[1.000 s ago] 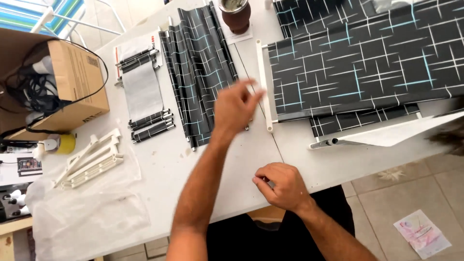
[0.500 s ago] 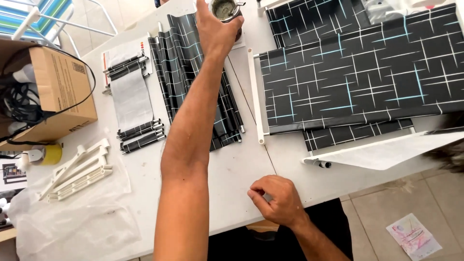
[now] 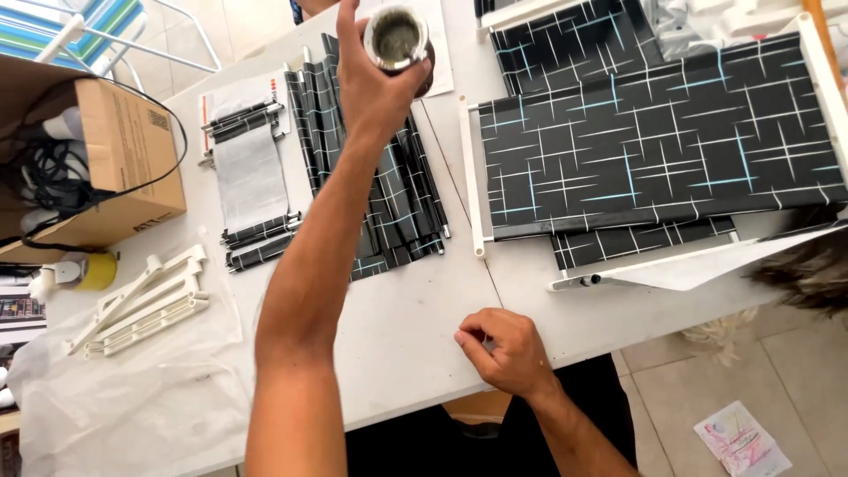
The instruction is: Assembling a display rack by inserting support poles into fabric shelf sleeves
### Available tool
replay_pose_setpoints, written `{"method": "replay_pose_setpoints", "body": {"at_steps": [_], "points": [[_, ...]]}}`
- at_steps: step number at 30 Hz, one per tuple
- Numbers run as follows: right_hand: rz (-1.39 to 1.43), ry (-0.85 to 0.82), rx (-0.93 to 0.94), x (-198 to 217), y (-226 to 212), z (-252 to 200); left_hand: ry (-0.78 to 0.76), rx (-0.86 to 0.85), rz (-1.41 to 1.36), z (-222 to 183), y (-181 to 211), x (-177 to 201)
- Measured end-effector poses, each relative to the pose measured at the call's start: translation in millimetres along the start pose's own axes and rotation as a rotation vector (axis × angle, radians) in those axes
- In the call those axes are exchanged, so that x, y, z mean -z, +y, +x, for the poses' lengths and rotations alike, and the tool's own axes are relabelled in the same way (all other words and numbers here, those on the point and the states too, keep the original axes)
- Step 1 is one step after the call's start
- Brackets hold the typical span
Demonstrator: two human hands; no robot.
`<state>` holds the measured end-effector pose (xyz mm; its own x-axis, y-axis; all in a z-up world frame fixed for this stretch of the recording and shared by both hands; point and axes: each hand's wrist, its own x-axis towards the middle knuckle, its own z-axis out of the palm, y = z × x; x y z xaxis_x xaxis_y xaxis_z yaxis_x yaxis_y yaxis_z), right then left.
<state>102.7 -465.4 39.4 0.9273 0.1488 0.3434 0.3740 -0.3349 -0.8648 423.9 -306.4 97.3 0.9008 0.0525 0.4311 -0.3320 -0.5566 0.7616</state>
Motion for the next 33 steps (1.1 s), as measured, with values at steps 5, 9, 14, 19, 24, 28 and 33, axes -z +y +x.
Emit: {"method": "replay_pose_setpoints", "body": {"at_steps": [5,9,14,19,24,28,33], "points": [[0.010,-0.007,-0.084,0,-5,-1,-0.042,-0.139,-0.058,-65,56,78],[-0.031,-0.042,-0.114,-4,2,-7,-0.078,-0.171,-0.114,-138,104,136],[-0.126,-0.100,-0.185,-7,3,-9,-0.150,-0.284,-0.192,-225,143,185],[-0.129,-0.108,-0.217,-8,6,-12,-0.156,-0.319,-0.266,-297,169,210],[-0.311,-0.124,-0.292,-16,-19,-9,-0.082,-0.364,-0.284,-334,190,226],[-0.451,-0.151,-0.104,-21,-11,-10,-0.024,-0.391,-0.283,-344,198,234],[-0.472,-0.154,-0.074,-22,-7,-13,-0.014,-0.403,-0.306,-348,201,238]]}}
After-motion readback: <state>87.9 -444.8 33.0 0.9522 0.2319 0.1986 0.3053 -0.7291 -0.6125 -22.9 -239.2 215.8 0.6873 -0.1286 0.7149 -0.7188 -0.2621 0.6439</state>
